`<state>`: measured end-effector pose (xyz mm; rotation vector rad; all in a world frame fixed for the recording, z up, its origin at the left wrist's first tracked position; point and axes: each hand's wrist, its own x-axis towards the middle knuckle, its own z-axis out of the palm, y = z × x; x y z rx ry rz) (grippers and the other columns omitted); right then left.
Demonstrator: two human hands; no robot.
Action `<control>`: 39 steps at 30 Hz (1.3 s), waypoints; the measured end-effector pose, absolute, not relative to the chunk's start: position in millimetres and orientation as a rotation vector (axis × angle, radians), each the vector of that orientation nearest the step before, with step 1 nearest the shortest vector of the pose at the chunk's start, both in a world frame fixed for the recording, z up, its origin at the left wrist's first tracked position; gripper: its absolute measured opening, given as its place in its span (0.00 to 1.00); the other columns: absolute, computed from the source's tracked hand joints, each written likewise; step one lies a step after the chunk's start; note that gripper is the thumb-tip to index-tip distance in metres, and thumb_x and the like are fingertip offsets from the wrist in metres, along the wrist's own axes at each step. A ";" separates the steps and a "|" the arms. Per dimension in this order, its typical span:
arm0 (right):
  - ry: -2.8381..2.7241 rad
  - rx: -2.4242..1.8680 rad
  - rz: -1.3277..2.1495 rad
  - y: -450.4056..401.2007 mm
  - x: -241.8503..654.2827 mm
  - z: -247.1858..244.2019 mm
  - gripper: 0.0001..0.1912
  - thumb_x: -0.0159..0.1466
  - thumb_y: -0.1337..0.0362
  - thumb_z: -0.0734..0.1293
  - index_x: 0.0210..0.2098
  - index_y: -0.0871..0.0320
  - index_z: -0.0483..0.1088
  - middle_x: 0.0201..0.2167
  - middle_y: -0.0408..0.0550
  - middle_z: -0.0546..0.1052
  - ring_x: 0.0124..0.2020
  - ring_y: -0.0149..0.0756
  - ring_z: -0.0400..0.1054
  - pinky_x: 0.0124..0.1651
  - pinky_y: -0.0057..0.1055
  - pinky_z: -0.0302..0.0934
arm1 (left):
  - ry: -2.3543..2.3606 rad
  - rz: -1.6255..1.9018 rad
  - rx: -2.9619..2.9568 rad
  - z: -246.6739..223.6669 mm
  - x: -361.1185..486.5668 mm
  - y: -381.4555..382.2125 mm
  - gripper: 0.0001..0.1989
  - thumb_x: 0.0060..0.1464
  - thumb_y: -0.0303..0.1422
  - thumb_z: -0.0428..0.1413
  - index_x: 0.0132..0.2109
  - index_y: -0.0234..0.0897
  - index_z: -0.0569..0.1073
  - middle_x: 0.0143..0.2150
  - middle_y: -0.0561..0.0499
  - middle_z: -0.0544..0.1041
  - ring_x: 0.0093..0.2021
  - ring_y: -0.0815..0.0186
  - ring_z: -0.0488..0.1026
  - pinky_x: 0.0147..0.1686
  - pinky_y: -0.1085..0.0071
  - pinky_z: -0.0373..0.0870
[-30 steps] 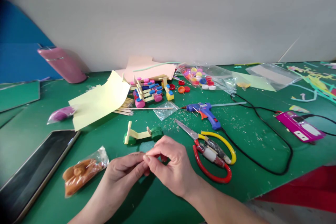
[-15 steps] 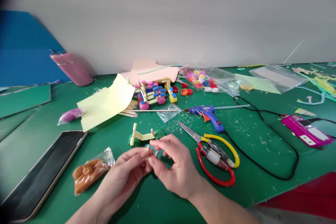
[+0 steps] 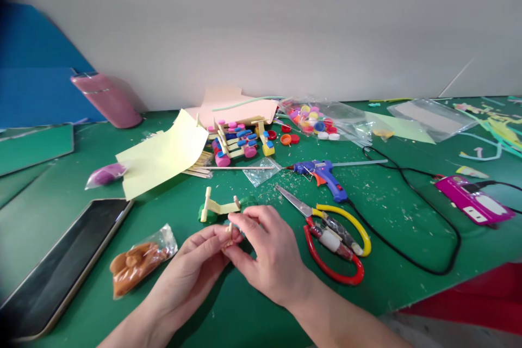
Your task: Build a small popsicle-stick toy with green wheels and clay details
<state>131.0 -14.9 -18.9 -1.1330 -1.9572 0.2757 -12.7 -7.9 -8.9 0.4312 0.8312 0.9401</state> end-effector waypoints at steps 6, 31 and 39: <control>-1.940 -1.136 0.274 -15.0 130.3 -18.0 0.17 0.58 0.67 0.66 0.47 0.56 0.66 0.39 0.51 0.69 0.40 0.39 0.66 0.42 0.36 0.65 | 0.821 0.941 0.429 -9.8 -13.1 -10.1 0.03 0.44 0.27 0.62 0.28 0.30 0.77 0.29 0.48 0.78 0.32 0.70 0.70 0.35 0.76 0.65; -1.712 -1.111 0.866 -15.9 135.6 -7.5 0.05 0.59 0.67 0.63 0.36 0.58 0.69 0.30 0.45 0.68 0.28 0.30 0.63 0.28 0.28 0.60 | 1.033 0.939 0.982 -8.1 -11.5 -15.2 0.05 0.44 0.31 0.61 0.30 0.36 0.80 0.19 0.52 0.75 0.23 0.69 0.69 0.26 0.75 0.66; -1.693 -1.087 0.861 -14.0 133.0 -7.5 0.05 0.60 0.67 0.62 0.30 0.57 0.70 0.28 0.44 0.68 0.27 0.30 0.67 0.27 0.27 0.64 | 1.138 0.949 1.223 -7.7 -9.6 -13.9 0.06 0.46 0.30 0.58 0.31 0.37 0.80 0.19 0.51 0.74 0.22 0.67 0.68 0.23 0.75 0.65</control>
